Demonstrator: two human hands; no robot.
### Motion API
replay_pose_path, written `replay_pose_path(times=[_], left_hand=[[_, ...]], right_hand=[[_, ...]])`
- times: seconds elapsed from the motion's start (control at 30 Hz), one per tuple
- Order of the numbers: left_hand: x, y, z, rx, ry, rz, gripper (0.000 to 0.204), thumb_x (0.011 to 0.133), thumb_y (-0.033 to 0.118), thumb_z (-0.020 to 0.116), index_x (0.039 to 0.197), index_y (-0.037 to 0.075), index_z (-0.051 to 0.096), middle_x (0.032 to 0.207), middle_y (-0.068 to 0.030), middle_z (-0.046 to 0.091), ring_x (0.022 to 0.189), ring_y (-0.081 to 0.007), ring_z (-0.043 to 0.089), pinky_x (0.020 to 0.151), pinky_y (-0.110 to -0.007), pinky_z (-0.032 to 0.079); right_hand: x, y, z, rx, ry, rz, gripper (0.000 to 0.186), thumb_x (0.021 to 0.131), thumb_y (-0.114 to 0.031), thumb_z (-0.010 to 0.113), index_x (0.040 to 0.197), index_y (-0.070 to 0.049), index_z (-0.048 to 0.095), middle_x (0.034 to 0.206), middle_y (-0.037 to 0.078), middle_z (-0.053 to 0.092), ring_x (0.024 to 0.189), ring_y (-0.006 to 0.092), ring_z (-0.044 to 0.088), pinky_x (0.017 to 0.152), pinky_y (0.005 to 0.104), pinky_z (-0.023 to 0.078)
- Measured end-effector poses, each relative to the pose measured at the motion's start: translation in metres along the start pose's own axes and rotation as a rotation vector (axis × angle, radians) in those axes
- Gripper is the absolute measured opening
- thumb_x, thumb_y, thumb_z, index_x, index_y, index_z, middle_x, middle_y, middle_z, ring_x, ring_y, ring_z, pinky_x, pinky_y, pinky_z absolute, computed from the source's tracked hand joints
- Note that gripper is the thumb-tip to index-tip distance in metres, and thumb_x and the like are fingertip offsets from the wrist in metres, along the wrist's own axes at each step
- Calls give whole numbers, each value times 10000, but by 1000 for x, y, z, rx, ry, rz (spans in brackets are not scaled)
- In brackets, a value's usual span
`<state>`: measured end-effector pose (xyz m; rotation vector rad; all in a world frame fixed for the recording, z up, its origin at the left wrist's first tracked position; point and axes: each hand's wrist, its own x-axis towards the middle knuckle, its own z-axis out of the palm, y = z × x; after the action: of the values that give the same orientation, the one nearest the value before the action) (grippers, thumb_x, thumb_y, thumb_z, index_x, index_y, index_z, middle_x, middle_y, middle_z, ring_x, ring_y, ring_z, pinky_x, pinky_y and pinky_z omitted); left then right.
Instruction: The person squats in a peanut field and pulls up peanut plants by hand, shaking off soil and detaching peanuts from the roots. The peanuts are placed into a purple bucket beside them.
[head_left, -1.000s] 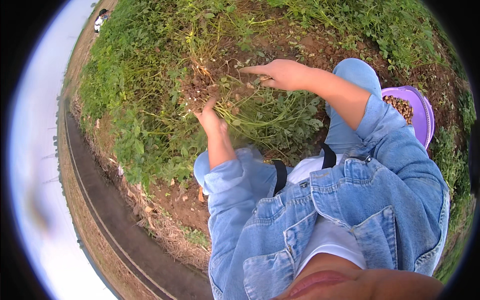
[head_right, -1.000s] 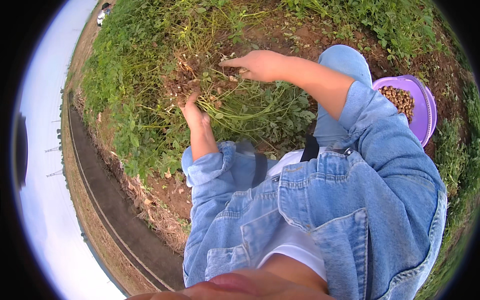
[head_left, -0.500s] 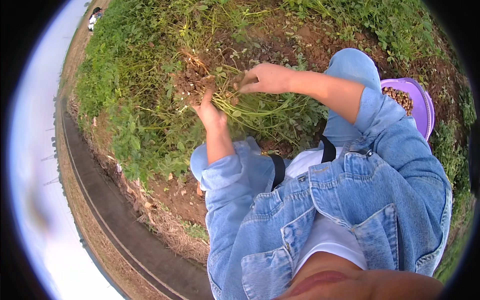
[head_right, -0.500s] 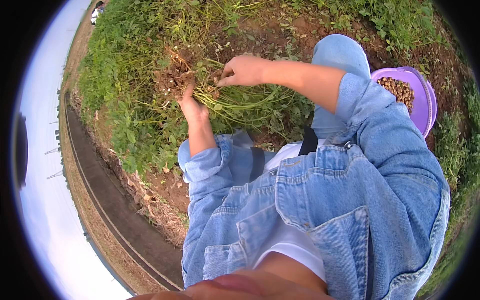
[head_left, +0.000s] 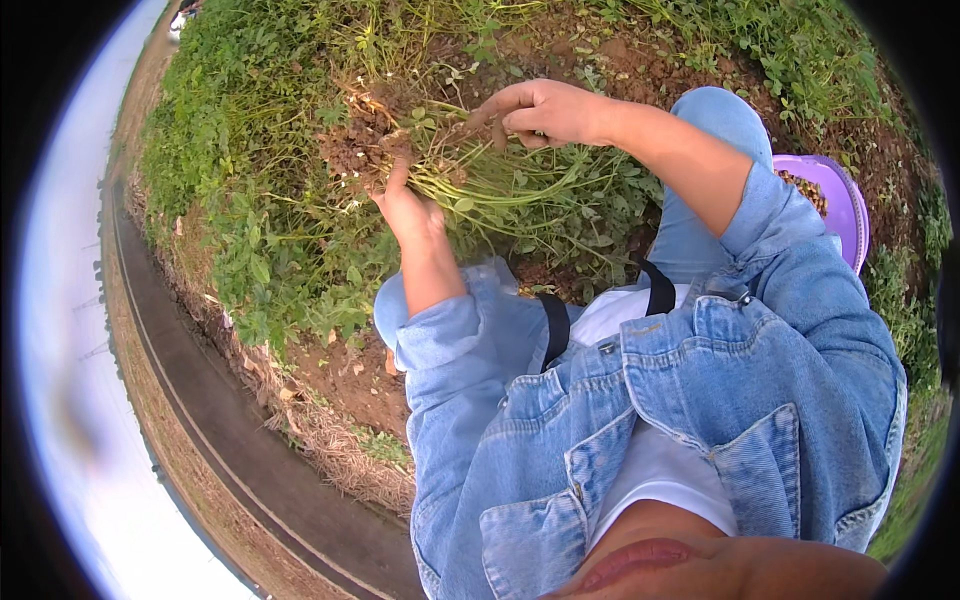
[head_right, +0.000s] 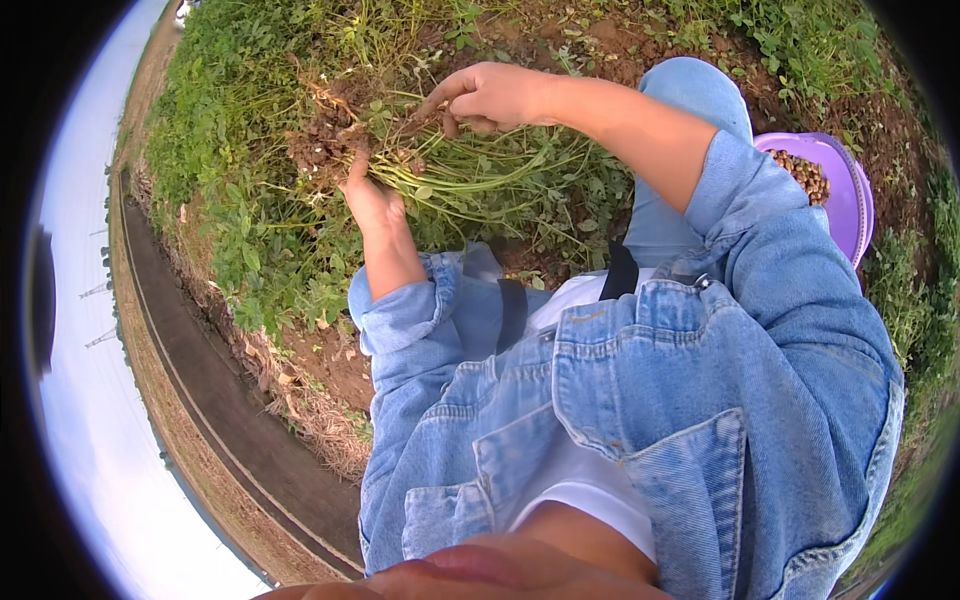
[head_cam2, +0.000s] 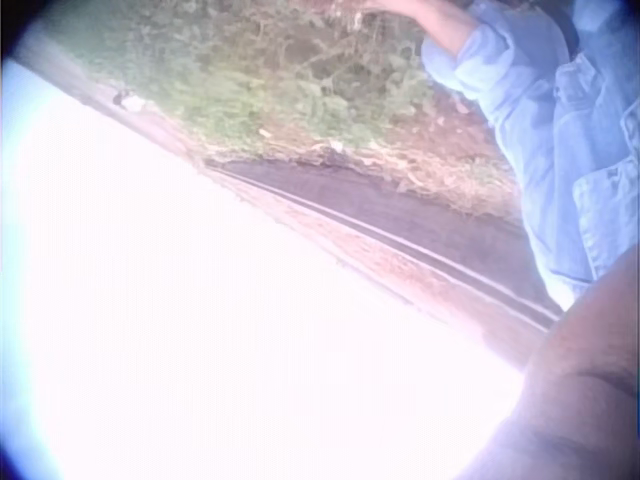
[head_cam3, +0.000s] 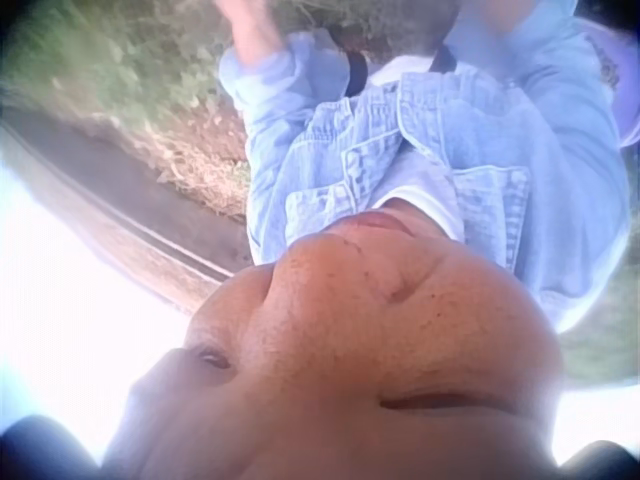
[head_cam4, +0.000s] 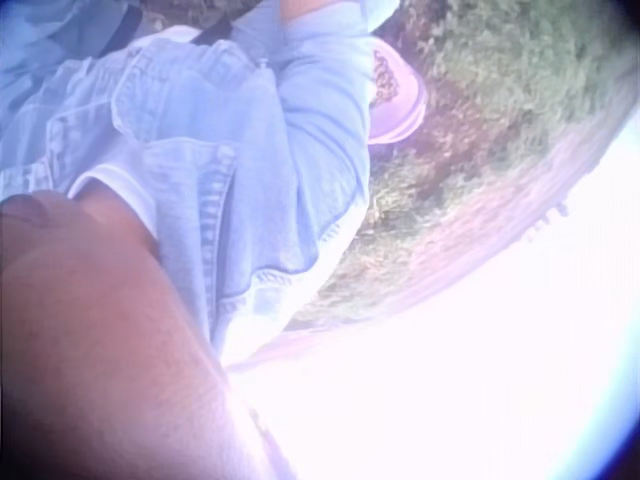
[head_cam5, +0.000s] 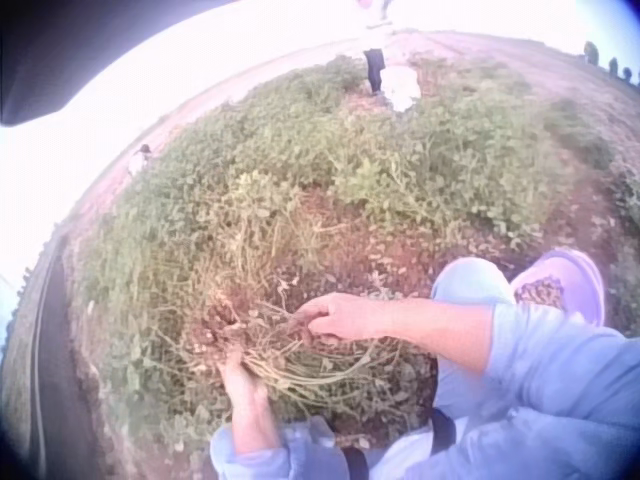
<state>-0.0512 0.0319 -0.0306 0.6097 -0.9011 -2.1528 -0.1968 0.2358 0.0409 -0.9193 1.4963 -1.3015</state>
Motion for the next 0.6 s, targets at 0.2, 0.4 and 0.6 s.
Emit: replay_pose_path(times=[0.2, 0.4, 0.6], left_hand=[[10, 0, -6, 107, 23, -8, 343, 928, 166, 453, 1205, -36, 482, 1125, -190, 586, 985, -347, 612, 784, -534, 565], [-4, -2, 3, 175, 4, -44, 325, 931, 170, 469, 1191, -24, 494, 1124, -191, 587, 958, -351, 617, 738, -540, 573], [14, -4, -16, 135, 51, -20, 329, 941, 166, 446, 1203, -24, 498, 1137, -188, 585, 995, -357, 603, 792, -570, 548]], right_hand=[[13, 21, -18, -706, 311, -177, 486, 820, -395, 672, 1182, -73, 638, 1123, 148, 651, 1005, 264, 630, 895, 341, 478], [13, 6, -6, -864, 223, -108, 483, 805, -485, 664, 931, -18, 657, 812, 114, 632, 760, 259, 606, 697, 395, 470], [-10, -2, -19, 380, -257, -110, 303, 897, -319, 586, 783, -38, 582, 651, 9, 490, 520, 64, 381, 430, 214, 277]])
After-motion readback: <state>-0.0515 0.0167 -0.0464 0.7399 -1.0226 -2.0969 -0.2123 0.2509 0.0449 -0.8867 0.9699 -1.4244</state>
